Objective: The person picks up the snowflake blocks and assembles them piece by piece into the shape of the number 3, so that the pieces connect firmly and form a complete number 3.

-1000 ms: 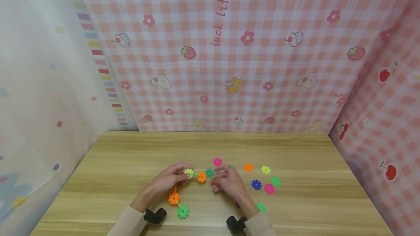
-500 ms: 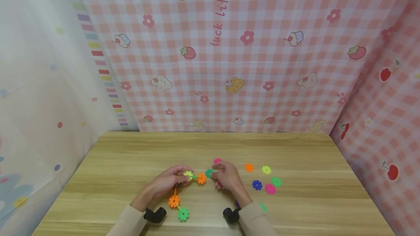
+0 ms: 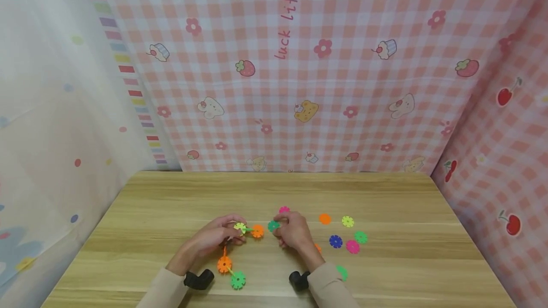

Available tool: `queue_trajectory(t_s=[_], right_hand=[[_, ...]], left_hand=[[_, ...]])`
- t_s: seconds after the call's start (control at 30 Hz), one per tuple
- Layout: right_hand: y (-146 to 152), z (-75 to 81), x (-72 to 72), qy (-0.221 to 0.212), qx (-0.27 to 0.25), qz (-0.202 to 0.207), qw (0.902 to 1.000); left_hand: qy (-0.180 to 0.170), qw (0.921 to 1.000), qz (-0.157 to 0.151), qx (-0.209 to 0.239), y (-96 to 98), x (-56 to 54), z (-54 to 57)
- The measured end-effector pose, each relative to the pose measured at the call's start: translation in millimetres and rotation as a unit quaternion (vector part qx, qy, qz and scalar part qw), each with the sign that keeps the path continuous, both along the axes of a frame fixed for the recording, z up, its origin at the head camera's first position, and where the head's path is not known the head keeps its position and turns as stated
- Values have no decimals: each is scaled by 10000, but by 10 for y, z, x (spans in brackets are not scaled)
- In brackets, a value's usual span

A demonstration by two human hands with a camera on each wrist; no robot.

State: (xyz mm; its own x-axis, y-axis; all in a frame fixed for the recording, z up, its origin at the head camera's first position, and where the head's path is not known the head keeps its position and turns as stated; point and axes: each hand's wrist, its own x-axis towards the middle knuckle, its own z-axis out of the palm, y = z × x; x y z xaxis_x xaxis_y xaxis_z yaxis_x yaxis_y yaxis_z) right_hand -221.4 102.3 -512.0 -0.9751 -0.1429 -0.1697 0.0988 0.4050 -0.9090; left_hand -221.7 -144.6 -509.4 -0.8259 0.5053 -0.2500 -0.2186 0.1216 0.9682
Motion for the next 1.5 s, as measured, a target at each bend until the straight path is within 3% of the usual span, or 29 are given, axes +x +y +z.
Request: queue_trajectory(t_s=[0.2, 0.37, 0.57, 0.77, 1.07, 1.5], right_hand=[[-24, 33, 17, 30, 311, -95, 9995], [-25, 41, 52, 197, 161, -40, 9997], [2, 34, 128, 720, -74, 93, 9973], [-9, 40, 190, 879, -452, 172, 9950], [-30, 37, 227, 1174, -300, 143, 9925], [-94, 40, 263, 1280, -16, 139, 9917]], left_hand=[[117, 9995, 159, -258, 26, -3, 32], [263, 9985, 322, -367, 76, 0, 35], [523, 9971, 180, -527, 109, 4, 26], [799, 9932, -33, -851, 119, 4, 41], [682, 9931, -59, -948, 157, 27, 89], [625, 9941, -87, -881, 162, 31, 87]])
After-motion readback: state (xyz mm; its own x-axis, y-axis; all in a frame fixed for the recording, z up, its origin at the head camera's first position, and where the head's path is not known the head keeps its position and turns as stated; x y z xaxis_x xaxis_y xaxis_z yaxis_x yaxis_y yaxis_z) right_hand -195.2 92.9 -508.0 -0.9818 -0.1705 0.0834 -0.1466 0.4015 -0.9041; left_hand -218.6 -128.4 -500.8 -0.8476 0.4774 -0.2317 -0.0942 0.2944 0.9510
